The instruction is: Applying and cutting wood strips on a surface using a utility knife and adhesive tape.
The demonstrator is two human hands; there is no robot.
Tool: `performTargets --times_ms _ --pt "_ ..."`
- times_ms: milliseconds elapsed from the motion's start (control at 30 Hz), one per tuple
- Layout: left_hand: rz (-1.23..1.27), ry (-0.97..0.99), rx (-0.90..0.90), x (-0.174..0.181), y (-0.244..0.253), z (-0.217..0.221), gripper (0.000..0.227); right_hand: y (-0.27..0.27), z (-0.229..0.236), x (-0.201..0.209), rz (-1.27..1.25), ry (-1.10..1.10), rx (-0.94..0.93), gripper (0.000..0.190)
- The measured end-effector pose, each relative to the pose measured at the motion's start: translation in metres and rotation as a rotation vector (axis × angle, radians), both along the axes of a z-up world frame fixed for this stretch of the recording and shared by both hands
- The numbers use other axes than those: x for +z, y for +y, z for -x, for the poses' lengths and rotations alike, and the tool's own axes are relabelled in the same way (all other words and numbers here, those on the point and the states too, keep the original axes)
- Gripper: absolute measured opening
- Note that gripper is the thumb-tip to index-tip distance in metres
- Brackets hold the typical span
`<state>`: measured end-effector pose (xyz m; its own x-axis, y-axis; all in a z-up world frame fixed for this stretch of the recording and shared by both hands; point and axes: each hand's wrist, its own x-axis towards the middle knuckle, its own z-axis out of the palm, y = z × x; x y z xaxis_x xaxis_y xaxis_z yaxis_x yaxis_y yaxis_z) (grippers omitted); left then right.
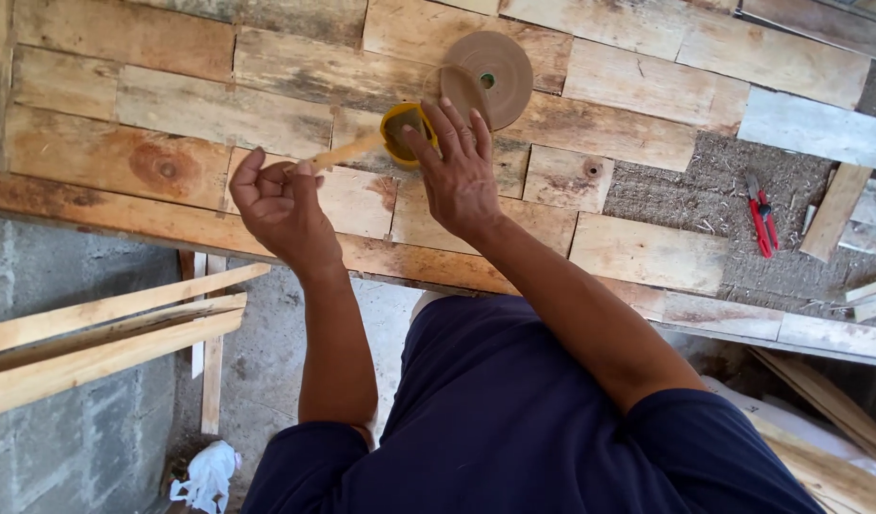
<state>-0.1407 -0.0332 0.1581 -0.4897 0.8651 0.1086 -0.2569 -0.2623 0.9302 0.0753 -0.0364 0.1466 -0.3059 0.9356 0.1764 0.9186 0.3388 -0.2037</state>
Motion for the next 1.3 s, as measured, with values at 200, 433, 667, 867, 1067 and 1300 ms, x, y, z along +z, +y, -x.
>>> performTargets --times_ms 200,433,667,867,1067,1300 --pt "0.056 -0.093 -0.165 0.022 -0.023 -0.042 0.043 -0.016 -0.030 0.023 0.375 1.099 -0.144 0.037" --pt "0.055 -0.148 -0.306 0.018 -0.042 -0.100 0.044 -0.045 -0.092 0.020 0.640 1.691 -0.221 0.030" --pt "0.068 -0.092 -0.372 0.027 -0.066 -0.176 0.044 -0.073 -0.172 0.011 0.529 1.786 -0.158 0.019" --pt "0.048 0.110 -0.375 0.024 -0.096 -0.248 0.048 -0.100 -0.247 0.031 0.336 1.623 -0.213 0.024" --pt "0.141 0.701 -0.344 0.054 -0.116 -0.309 0.066 -0.120 -0.318 0.074 0.049 0.964 -0.157 0.026" --pt "-0.054 0.781 -0.631 0.046 -0.119 -0.348 0.042 -0.101 -0.348 0.086 0.117 0.717 0.144 0.031"
